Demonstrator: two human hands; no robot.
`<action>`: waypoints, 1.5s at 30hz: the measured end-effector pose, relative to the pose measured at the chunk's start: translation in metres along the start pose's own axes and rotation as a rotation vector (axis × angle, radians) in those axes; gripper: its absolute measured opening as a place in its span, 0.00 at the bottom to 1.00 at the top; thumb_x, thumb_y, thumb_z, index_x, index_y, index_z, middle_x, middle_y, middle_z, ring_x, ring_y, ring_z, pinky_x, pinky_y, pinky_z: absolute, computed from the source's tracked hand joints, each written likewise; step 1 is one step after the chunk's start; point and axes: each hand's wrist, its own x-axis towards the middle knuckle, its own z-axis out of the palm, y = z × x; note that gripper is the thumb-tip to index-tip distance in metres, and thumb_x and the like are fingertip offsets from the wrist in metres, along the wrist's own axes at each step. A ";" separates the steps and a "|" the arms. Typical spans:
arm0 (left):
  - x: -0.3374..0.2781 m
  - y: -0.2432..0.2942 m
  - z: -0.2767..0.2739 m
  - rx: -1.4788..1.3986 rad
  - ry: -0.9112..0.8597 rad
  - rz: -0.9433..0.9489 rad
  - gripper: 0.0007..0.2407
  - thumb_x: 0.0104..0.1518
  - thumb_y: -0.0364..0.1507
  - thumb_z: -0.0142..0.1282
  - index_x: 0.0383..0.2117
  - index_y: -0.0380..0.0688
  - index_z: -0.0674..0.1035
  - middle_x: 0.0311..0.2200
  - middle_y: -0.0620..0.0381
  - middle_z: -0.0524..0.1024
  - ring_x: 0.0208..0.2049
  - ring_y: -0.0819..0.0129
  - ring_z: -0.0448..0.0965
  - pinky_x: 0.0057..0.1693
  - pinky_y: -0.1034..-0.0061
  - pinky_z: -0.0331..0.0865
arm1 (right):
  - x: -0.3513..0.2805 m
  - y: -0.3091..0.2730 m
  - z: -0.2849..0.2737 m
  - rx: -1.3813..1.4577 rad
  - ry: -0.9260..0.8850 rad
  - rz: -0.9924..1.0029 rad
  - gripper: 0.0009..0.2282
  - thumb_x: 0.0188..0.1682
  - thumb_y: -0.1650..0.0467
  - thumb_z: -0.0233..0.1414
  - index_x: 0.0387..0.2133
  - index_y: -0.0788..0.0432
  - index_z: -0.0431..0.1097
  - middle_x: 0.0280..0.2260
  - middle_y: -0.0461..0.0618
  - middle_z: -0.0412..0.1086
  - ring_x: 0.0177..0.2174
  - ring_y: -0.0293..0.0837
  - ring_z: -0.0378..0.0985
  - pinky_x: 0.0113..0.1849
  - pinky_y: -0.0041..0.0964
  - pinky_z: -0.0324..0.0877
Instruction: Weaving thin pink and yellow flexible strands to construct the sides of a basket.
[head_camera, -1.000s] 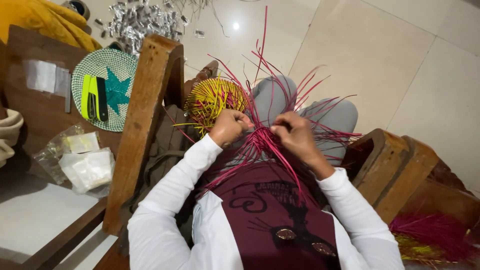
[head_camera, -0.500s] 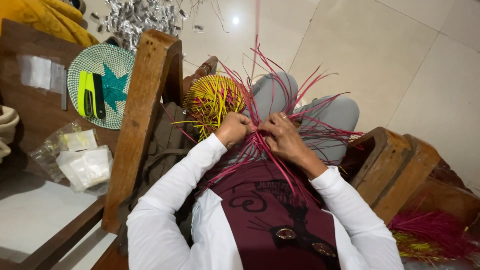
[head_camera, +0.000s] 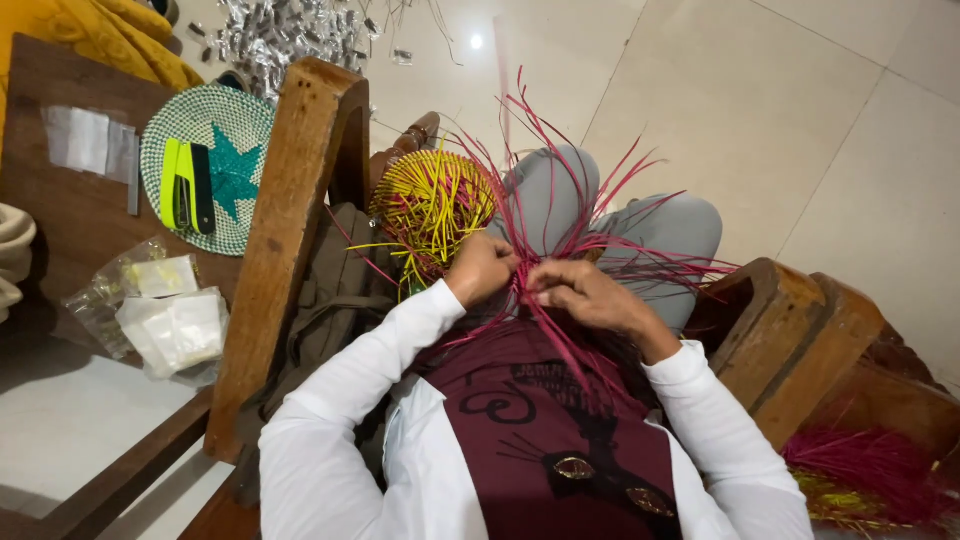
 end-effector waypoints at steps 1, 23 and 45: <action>-0.005 0.008 -0.003 0.046 -0.029 -0.004 0.07 0.50 0.32 0.56 0.28 0.47 0.84 0.27 0.52 0.81 0.37 0.54 0.81 0.41 0.66 0.73 | 0.001 0.008 0.002 0.200 0.018 0.093 0.09 0.41 0.74 0.54 0.35 0.61 0.72 0.28 0.49 0.74 0.31 0.42 0.74 0.36 0.41 0.70; -0.030 -0.014 0.002 -0.035 0.254 0.289 0.03 0.48 0.27 0.57 0.23 0.43 0.81 0.24 0.46 0.77 0.34 0.47 0.78 0.40 0.63 0.71 | 0.038 0.029 0.050 -0.263 0.682 -0.013 0.05 0.33 0.79 0.57 0.21 0.57 0.72 0.17 0.52 0.70 0.20 0.49 0.75 0.22 0.36 0.68; -0.047 -0.006 0.008 0.000 0.334 0.452 0.05 0.48 0.23 0.57 0.28 0.37 0.82 0.26 0.43 0.78 0.33 0.45 0.78 0.41 0.63 0.72 | 0.039 0.028 0.035 -0.269 0.446 -0.276 0.06 0.41 0.77 0.57 0.32 0.61 0.73 0.27 0.56 0.70 0.29 0.59 0.75 0.32 0.48 0.71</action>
